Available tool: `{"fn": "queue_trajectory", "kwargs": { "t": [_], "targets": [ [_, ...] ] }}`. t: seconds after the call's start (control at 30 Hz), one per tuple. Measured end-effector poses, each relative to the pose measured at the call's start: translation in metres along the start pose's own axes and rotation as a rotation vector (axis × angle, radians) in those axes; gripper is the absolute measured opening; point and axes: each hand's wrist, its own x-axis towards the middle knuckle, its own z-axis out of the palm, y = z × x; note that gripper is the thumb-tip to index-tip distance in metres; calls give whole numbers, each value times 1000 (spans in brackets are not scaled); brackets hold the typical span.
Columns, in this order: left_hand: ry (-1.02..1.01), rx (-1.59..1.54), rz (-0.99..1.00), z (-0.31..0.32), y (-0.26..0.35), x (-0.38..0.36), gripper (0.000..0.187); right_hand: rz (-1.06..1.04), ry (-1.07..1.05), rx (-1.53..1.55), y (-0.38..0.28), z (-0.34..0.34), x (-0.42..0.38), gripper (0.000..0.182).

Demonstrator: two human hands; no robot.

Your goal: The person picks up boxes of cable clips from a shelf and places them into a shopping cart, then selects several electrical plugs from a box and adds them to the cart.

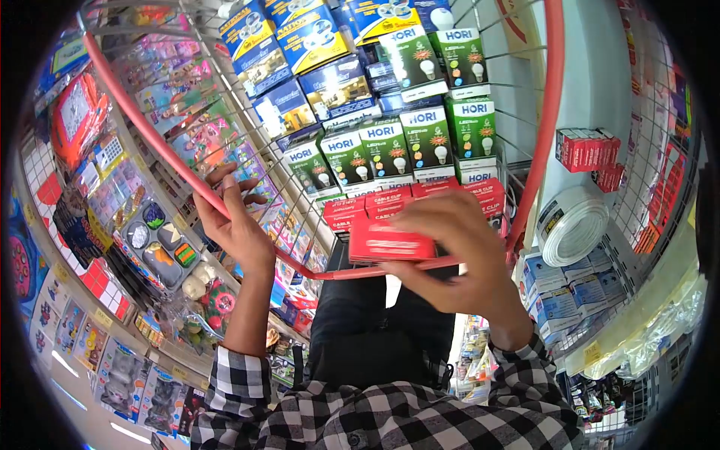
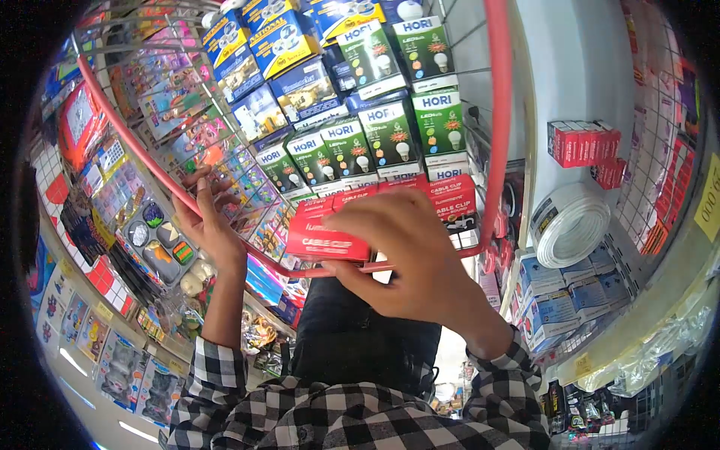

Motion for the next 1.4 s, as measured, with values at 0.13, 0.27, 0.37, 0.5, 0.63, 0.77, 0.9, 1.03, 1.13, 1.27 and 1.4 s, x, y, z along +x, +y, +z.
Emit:
{"fn": "queue_trajectory", "kwargs": {
  "t": [0.13, 0.27, 0.37, 0.5, 0.63, 0.77, 0.9, 1.03, 1.13, 1.27, 1.4],
  "targets": [
    [26, 43, -31, -1, -3, 0, 21, 309, 622, 786, -8, -30, -19, 57],
    [40, 45, -19, 2, -2, -2, 23, 281, 767, 829, 19, -57, -37, 59],
    [15, 41, 10, 3, -1, -2, 23, 377, 825, 812, 23, -60, -51, 56],
    [18, 79, -8, 1, -3, -1, 23, 386, 871, 845, 38, -63, -78, 55],
    [-14, 103, 2, -1, -3, -1, 24, 425, 1052, 772, 65, -82, -132, 56],
    [9, 149, 11, 4, 3, -3, 24, 560, 1273, 380, 98, -112, -183, 51],
    [-4, 144, 29, -5, -7, 0, 27, 733, 1250, -22, 140, -136, -213, 44],
    [3, 139, 9, -6, -9, 1, 28, 775, 1095, -346, 176, -154, -218, 39],
    [0, 130, 24, -5, -8, 1, 27, 825, 1015, -417, 192, -160, -214, 40],
    [-6, 124, 19, -6, -8, 1, 26, 881, 978, -562, 213, -165, -215, 42],
    [-24, 127, 35, -6, -7, 0, 27, 905, 937, -667, 226, -169, -211, 43]
  ]
}}
